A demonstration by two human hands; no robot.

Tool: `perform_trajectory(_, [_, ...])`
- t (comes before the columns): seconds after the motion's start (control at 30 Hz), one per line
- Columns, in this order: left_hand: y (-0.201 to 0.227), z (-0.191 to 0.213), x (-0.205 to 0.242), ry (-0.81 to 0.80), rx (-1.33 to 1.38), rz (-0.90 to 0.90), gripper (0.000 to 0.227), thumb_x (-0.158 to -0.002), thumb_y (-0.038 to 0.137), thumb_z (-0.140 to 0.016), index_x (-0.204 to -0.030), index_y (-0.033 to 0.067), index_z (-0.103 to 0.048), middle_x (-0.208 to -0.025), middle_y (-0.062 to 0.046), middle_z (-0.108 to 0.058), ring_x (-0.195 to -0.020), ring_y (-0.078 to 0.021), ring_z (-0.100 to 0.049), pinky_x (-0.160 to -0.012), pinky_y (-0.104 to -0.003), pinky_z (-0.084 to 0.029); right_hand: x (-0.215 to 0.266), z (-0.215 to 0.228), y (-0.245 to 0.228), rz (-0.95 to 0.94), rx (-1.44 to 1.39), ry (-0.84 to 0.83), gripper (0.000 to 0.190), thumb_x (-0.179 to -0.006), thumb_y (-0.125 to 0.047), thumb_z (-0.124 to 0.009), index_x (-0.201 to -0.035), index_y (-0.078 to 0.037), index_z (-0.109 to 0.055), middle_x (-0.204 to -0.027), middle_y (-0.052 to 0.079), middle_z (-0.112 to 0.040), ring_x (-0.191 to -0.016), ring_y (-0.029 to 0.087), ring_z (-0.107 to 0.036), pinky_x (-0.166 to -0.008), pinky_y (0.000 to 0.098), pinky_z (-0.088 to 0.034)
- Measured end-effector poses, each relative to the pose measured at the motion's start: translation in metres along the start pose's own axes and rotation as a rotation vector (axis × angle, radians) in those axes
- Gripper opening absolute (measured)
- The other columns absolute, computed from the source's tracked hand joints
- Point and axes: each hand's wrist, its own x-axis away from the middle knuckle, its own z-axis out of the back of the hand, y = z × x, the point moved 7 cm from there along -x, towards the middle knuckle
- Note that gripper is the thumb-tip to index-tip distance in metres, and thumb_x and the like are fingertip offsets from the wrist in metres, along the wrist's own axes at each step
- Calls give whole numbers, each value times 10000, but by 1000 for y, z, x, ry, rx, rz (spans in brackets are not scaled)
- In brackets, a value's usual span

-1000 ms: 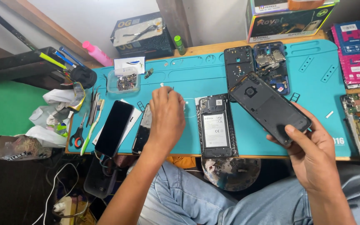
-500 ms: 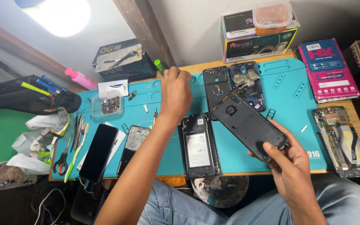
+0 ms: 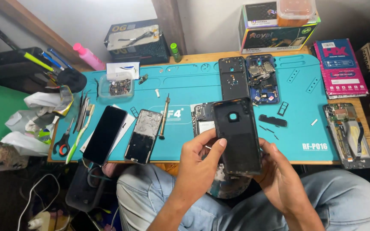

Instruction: The person cleans the back cover of a disassembled smartphone using a toothbrush and a pink liquid, then wipes it with a tissue. The person handles the phone back cover, a toothbrush, a pink liquid bottle, and a tissue on a cluttered workbench.

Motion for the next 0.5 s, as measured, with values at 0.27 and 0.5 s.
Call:
perform_trajectory(0.27, [15,27,31,62,-189,-197,263,-978,185,-755,-1200,94,-862,-886,15,-690,-764,-90,-587,-576,-261,-430,60,-88,-3,-185,-36,228,823,-1053,-549,-234,-1624,-34,-527,-1557,206,-617,-1401,357,-571,-1148,516,-427])
perform_trajectory(0.5, [-14,59,70,374,75,-97,240,-983,205,-698,-1179,85,-770,-1104,-22,-806,-1050,-115,-748,-849,-258,-584,72,-106,-13,80,70,121,552,-936,-12,-521,-1488,-3,-537,-1501,334,-685,-1321,408,-662,-998,455,-522])
